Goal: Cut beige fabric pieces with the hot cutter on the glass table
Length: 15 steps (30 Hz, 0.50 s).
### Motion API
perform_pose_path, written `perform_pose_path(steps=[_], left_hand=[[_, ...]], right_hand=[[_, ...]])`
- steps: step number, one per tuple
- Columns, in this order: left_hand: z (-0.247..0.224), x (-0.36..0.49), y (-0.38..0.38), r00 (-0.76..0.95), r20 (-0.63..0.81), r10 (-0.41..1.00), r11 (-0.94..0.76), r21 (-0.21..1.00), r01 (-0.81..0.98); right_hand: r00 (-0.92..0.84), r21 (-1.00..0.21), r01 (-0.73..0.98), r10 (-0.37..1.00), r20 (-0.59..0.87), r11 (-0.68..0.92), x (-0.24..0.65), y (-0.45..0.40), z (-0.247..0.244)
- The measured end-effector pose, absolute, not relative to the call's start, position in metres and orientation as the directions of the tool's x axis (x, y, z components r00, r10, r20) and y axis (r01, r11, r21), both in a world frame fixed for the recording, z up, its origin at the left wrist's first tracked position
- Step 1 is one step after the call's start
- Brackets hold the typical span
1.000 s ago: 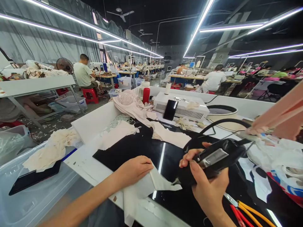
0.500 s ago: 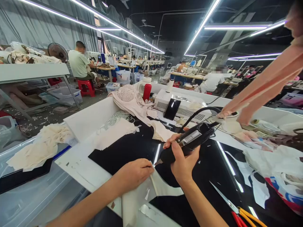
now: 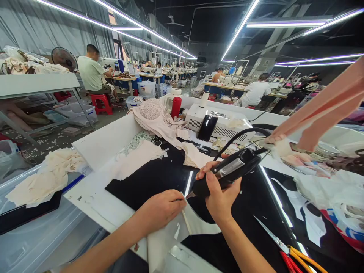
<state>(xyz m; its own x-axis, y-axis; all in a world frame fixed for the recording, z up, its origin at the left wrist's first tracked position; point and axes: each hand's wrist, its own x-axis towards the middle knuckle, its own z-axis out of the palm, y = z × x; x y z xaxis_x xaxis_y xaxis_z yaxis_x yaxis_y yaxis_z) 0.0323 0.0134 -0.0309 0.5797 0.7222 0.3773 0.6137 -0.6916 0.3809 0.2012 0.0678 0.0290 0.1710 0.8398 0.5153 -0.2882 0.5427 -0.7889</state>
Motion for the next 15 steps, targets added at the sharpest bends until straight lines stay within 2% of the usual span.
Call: perform_pose_path(steps=[15], left_hand=[[-0.026, 0.030, 0.013, 0.579, 0.396, 0.712, -0.702, 0.408, 0.584]], right_hand=[[0.194, -0.752, -0.328, 0.820, 0.539, 0.571, 0.214, 0.057, 0.033]])
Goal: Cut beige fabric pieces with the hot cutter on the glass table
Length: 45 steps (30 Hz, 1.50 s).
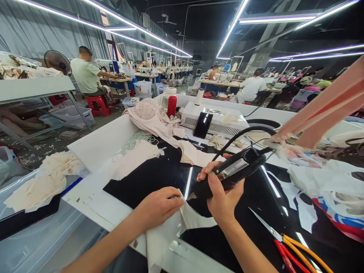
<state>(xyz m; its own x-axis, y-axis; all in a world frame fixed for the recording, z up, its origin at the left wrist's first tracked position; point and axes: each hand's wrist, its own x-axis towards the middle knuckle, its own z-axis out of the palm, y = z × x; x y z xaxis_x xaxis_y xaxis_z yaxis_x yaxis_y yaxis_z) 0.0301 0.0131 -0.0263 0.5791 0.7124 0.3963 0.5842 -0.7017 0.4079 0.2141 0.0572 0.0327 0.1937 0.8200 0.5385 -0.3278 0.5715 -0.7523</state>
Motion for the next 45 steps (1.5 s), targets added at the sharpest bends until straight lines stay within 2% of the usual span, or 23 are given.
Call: perform_pose_path(steps=[14, 22, 33, 39, 45], left_hand=[[-0.028, 0.026, 0.015, 0.588, 0.384, 0.712, -0.702, 0.397, 0.591], [-0.016, 0.039, 0.011, 0.629, 0.421, 0.654, -0.751, 0.259, 0.607], [-0.024, 0.052, -0.003, 0.560, 0.306, 0.770, -0.637, 0.420, 0.646], [-0.028, 0.046, -0.007, 0.547, 0.326, 0.771, -0.635, 0.468, 0.615], [-0.029, 0.046, -0.009, 0.550, 0.367, 0.750, -0.661, 0.457, 0.596]], right_hand=[[0.196, -0.764, -0.320, 0.828, 0.525, 0.560, 0.214, 0.055, 0.029], [0.237, -0.749, -0.308, 0.810, 0.536, 0.586, 0.233, 0.046, 0.039], [0.216, -0.761, -0.313, 0.823, 0.526, 0.568, 0.236, 0.040, 0.032], [0.197, -0.770, -0.331, 0.838, 0.509, 0.546, 0.224, 0.041, 0.034], [0.196, -0.771, -0.325, 0.837, 0.511, 0.547, 0.219, 0.040, 0.034]])
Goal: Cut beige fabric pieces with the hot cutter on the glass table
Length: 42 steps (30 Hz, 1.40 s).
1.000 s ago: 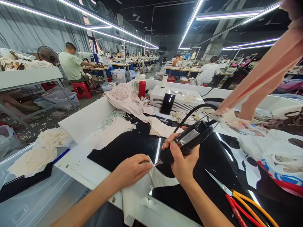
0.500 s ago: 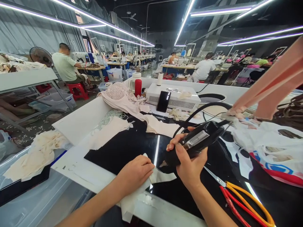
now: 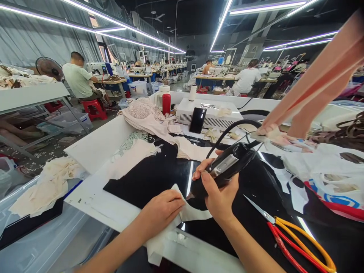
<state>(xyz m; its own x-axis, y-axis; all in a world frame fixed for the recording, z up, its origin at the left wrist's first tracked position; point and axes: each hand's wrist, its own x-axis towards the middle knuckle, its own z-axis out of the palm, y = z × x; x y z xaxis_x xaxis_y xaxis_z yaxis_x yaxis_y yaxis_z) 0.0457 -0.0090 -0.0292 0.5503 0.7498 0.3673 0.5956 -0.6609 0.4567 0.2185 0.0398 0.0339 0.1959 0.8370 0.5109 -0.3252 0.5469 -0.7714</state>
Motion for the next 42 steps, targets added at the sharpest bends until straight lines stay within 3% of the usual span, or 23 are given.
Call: perform_pose_path(steps=[28, 34, 42], left_hand=[[-0.027, 0.043, -0.010, 0.585, 0.375, 0.719, -0.695, 0.378, 0.612], [-0.016, 0.051, -0.012, 0.588, 0.494, 0.641, -0.756, 0.273, 0.594], [-0.019, 0.080, -0.023, 0.557, 0.448, 0.700, -0.705, 0.305, 0.641]], right_hand=[[0.182, -0.787, -0.311, 0.846, 0.501, 0.533, 0.229, 0.027, 0.034], [0.254, -0.771, -0.296, 0.825, 0.505, 0.563, 0.250, 0.017, 0.042], [0.261, -0.789, -0.262, 0.828, 0.496, 0.555, 0.265, 0.007, 0.035]])
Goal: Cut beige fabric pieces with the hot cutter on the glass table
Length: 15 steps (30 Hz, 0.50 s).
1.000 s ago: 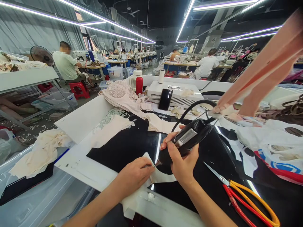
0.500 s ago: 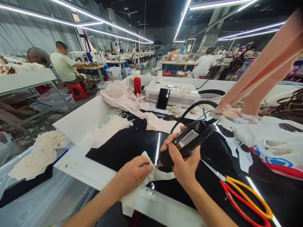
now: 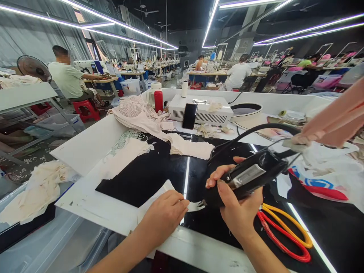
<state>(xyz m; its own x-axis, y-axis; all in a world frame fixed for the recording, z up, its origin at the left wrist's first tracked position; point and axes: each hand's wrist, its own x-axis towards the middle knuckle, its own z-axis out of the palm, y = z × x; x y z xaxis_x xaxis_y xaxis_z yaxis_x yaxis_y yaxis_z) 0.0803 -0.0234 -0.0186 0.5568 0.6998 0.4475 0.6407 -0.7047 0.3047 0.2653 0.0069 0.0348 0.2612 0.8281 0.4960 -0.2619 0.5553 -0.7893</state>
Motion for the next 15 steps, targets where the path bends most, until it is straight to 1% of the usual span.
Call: perform_pose_path(steps=[4, 7, 10, 15], left_hand=[[-0.024, 0.080, -0.027, 0.557, 0.409, 0.723, -0.688, 0.353, 0.634], [-0.027, 0.076, -0.030, 0.555, 0.408, 0.725, -0.687, 0.377, 0.621], [-0.030, 0.073, -0.031, 0.547, 0.419, 0.724, -0.688, 0.386, 0.615], [-0.033, 0.073, -0.031, 0.550, 0.419, 0.723, -0.690, 0.391, 0.609]], right_hand=[[0.262, -0.794, -0.258, 0.831, 0.491, 0.550, 0.265, 0.005, 0.036], [0.277, -0.801, -0.256, 0.835, 0.475, 0.541, 0.262, 0.006, 0.038], [0.289, -0.802, -0.272, 0.840, 0.459, 0.532, 0.255, 0.007, 0.039], [0.254, -0.785, -0.323, 0.847, 0.466, 0.529, 0.245, 0.009, 0.039]])
